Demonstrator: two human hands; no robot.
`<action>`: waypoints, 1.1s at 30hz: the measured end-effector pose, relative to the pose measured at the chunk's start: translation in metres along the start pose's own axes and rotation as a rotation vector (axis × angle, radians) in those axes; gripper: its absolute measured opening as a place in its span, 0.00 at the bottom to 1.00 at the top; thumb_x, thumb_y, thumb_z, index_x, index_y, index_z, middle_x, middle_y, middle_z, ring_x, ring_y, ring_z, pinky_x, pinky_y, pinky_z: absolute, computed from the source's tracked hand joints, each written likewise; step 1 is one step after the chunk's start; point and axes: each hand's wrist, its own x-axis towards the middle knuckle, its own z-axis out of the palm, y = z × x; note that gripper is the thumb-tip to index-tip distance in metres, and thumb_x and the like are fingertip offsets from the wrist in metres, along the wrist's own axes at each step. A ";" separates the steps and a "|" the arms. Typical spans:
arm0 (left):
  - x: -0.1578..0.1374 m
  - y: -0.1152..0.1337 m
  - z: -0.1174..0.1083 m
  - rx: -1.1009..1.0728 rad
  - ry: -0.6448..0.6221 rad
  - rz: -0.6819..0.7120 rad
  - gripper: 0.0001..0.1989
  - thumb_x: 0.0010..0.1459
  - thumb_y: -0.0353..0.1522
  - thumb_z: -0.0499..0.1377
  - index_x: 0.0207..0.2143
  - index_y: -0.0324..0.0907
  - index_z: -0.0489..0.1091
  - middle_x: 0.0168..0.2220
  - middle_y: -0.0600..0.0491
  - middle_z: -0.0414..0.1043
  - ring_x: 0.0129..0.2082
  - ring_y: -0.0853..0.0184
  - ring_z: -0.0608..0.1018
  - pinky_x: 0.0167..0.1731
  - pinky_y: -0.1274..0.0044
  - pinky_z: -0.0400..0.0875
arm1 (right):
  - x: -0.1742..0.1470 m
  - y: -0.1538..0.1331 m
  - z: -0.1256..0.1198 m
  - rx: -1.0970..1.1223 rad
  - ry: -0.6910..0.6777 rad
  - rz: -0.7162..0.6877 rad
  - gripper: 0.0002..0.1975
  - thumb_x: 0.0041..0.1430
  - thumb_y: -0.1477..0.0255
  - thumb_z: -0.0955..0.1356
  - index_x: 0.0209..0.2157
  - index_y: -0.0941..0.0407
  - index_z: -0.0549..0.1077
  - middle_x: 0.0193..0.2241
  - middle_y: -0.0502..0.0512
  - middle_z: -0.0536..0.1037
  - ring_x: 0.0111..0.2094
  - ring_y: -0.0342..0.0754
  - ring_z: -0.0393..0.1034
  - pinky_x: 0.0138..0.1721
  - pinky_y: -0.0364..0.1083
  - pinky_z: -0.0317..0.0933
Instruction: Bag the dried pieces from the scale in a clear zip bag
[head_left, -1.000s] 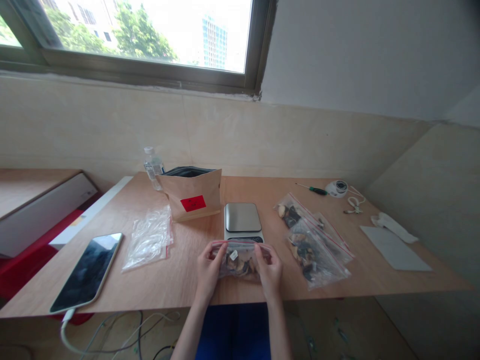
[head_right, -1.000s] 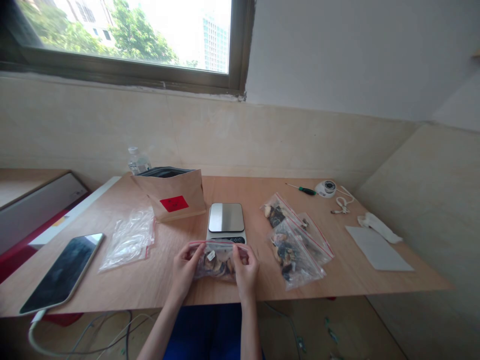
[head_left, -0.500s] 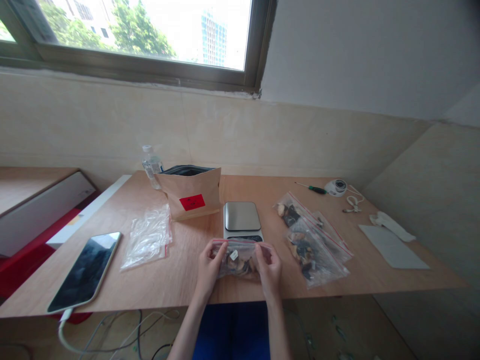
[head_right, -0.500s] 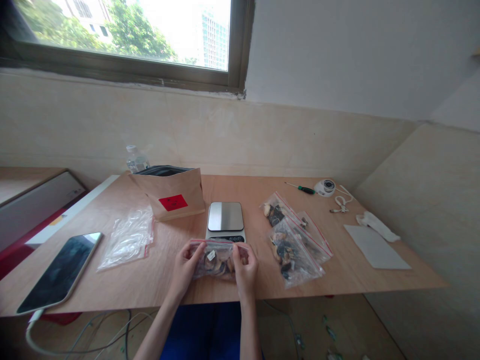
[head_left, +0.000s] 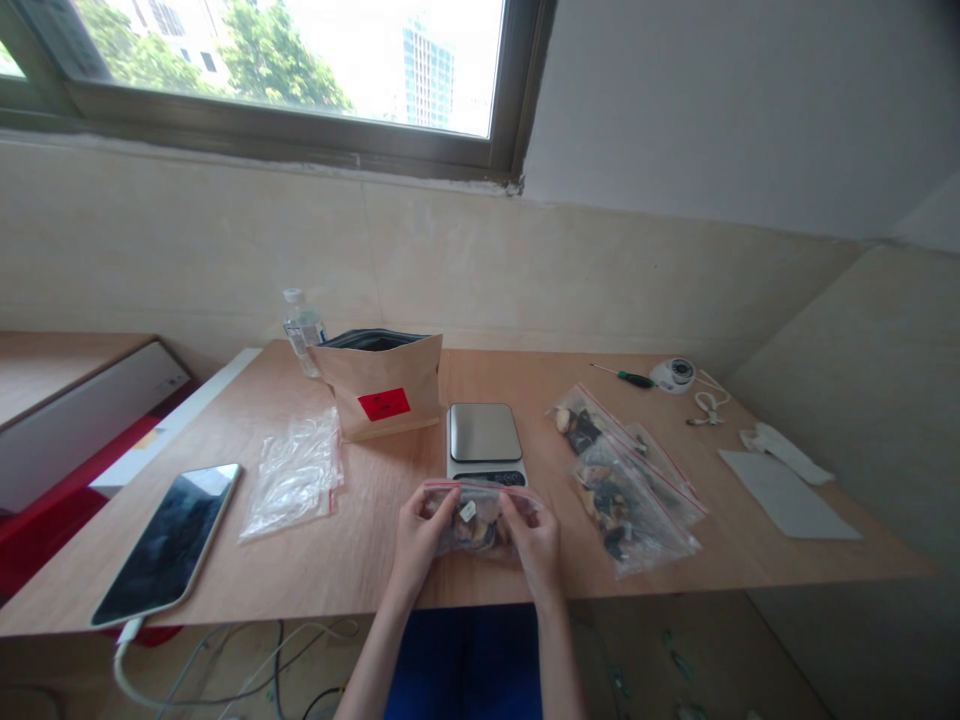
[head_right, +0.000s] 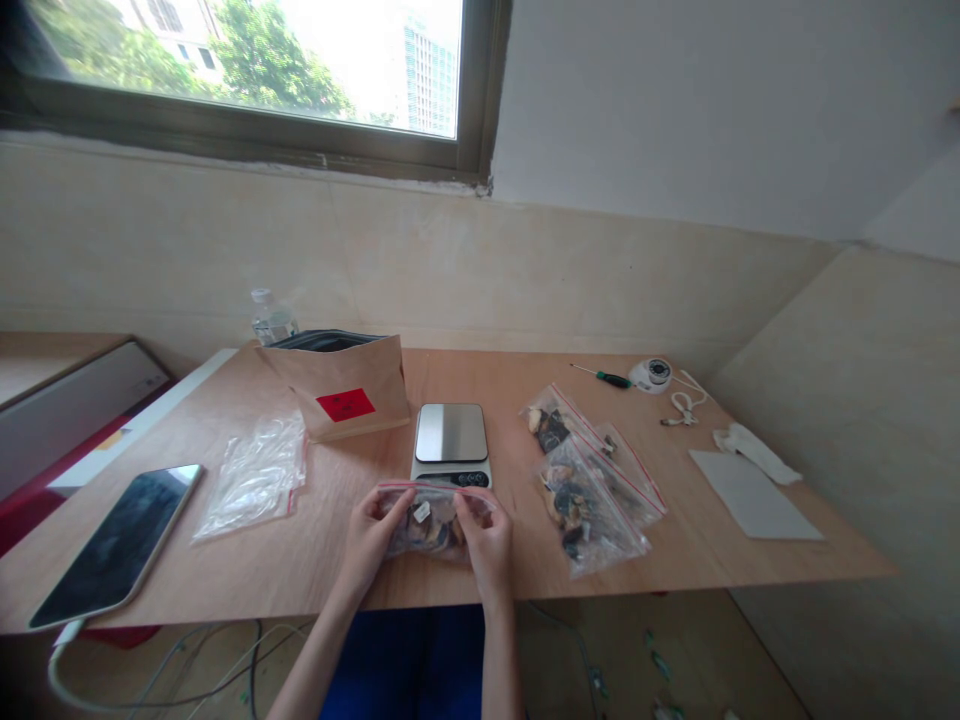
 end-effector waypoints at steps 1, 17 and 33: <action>0.000 0.000 0.000 0.002 0.000 0.003 0.13 0.51 0.40 0.63 0.33 0.38 0.76 0.31 0.51 0.78 0.32 0.65 0.78 0.33 0.78 0.71 | 0.000 0.000 0.000 -0.004 0.006 0.004 0.13 0.50 0.61 0.71 0.31 0.57 0.75 0.28 0.54 0.79 0.31 0.48 0.74 0.34 0.45 0.68; -0.003 0.001 0.000 0.008 -0.010 0.018 0.12 0.52 0.39 0.63 0.34 0.39 0.76 0.31 0.51 0.78 0.32 0.66 0.79 0.32 0.80 0.72 | -0.001 0.000 0.000 -0.023 0.019 0.018 0.13 0.50 0.61 0.71 0.31 0.57 0.75 0.28 0.54 0.79 0.31 0.48 0.74 0.34 0.45 0.68; -0.002 -0.003 0.000 0.000 0.032 0.011 0.13 0.52 0.39 0.63 0.35 0.39 0.75 0.32 0.50 0.79 0.33 0.65 0.79 0.34 0.78 0.72 | 0.001 0.004 0.000 -0.048 -0.036 0.017 0.13 0.51 0.61 0.71 0.33 0.57 0.77 0.29 0.55 0.80 0.31 0.49 0.74 0.34 0.45 0.67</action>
